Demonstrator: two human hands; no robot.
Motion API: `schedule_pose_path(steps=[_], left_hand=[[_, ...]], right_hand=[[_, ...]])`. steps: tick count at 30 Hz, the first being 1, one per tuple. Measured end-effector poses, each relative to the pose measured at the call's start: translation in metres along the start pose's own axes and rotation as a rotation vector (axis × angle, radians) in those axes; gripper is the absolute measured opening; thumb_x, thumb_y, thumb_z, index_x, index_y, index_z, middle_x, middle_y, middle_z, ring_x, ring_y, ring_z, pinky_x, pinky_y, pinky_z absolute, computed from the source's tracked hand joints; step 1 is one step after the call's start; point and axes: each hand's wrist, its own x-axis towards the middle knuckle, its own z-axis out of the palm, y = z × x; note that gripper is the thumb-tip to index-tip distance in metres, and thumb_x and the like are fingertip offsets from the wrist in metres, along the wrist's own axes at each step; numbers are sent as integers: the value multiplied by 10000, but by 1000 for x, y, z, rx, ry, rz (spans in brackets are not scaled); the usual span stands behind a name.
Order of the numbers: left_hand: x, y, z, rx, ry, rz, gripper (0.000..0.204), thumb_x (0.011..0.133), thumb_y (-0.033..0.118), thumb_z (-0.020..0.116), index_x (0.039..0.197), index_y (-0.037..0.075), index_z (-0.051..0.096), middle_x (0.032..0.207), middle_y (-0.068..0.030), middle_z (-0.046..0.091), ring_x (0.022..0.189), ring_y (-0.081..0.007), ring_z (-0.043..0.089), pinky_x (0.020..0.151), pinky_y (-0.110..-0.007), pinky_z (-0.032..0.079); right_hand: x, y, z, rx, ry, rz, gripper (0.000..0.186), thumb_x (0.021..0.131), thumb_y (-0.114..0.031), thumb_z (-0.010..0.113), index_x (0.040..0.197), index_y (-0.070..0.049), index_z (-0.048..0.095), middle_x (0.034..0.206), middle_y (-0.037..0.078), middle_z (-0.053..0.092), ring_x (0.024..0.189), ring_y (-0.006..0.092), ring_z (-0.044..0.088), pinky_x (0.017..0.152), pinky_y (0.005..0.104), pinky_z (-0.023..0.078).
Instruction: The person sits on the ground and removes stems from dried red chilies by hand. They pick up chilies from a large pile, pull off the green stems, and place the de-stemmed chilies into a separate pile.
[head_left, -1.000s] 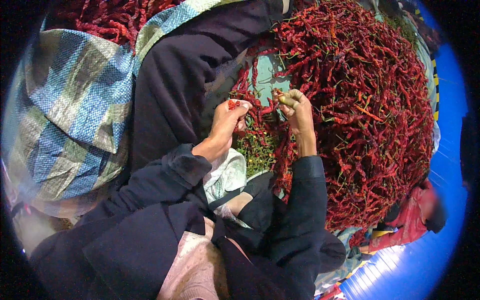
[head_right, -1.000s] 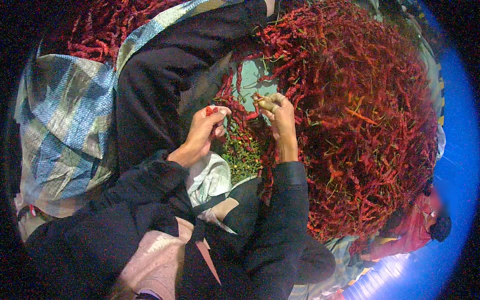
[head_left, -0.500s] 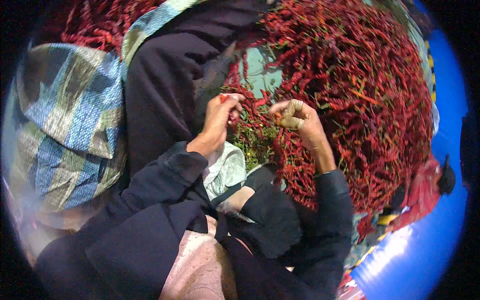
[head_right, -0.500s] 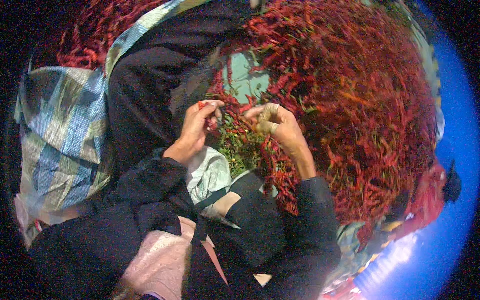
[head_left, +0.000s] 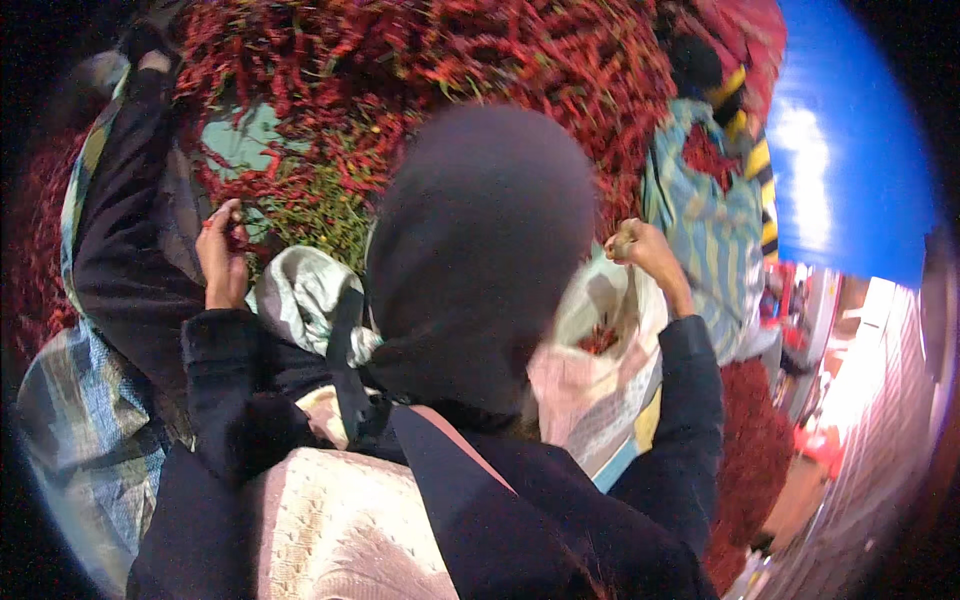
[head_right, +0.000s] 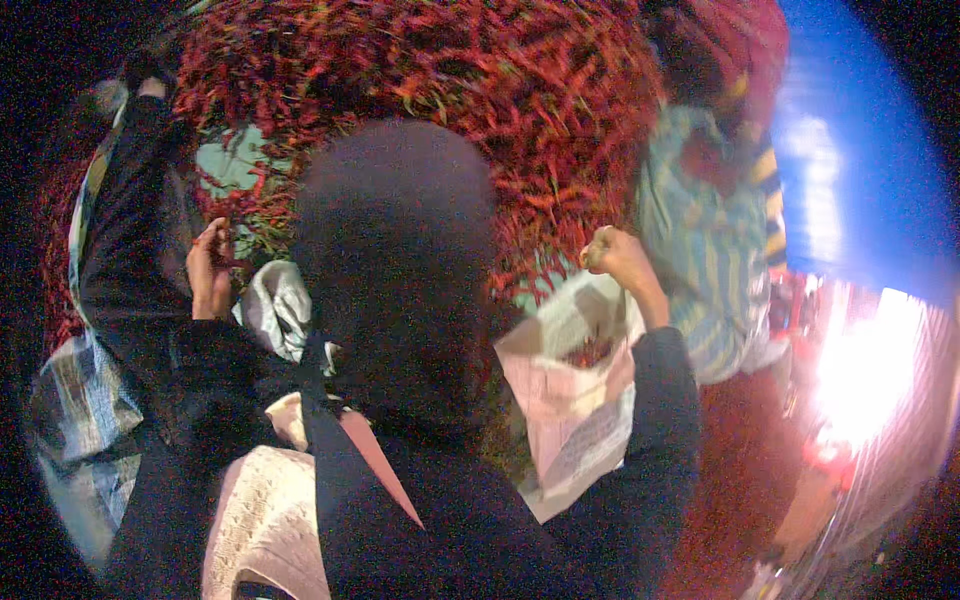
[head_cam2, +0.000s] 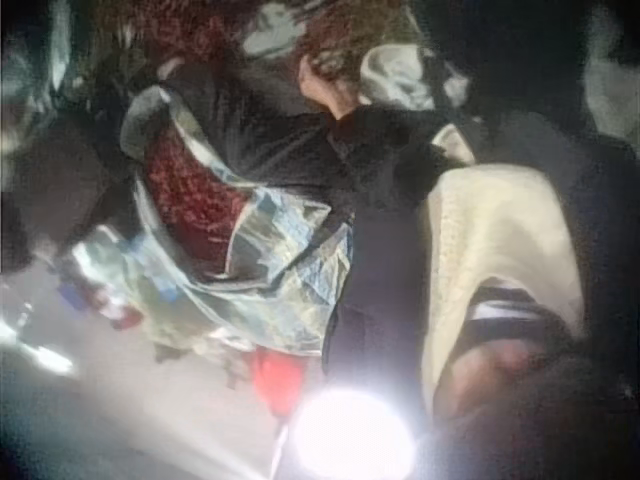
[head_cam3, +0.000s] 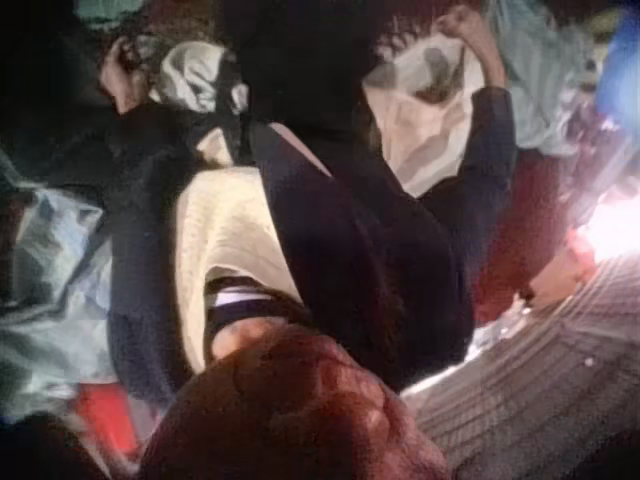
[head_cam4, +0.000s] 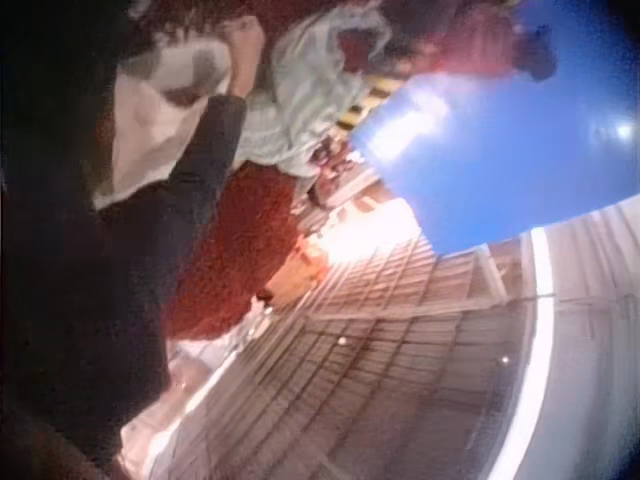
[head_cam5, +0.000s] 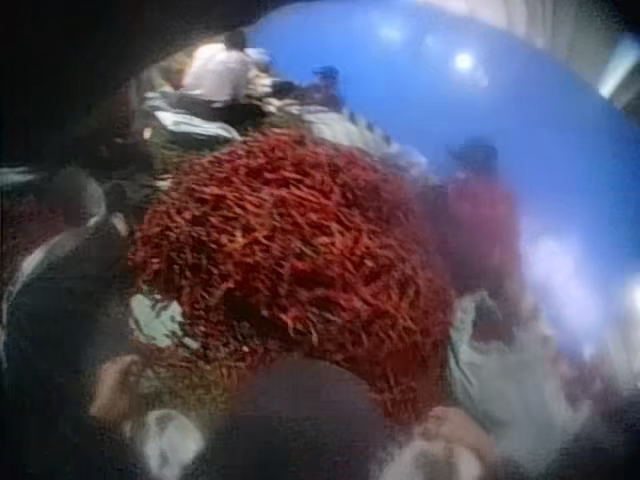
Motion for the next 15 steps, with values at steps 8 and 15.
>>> schedule_pose_path(steps=[8, 15], left_hand=[[-17, 0, 19, -111, 163, -128, 121, 811, 82, 557, 888, 11, 618, 713, -16, 568, 546, -81, 476, 484, -206, 374], [-19, 15, 9, -13, 221, -53, 114, 744, 61, 590, 847, 44, 637, 716, -7, 572, 537, -93, 457, 498, -233, 370]], right_hand=[[-45, 153, 22, -922, -141, 175, 263, 655, -242, 614, 797, -21, 622, 786, 223, 601, 749, 382, 586, 637, 450, 464], [15, 9, 29, -254, 153, -299, 140, 731, -57, 511, 811, -44, 625, 791, 130, 630, 741, 258, 616, 674, 331, 471]])
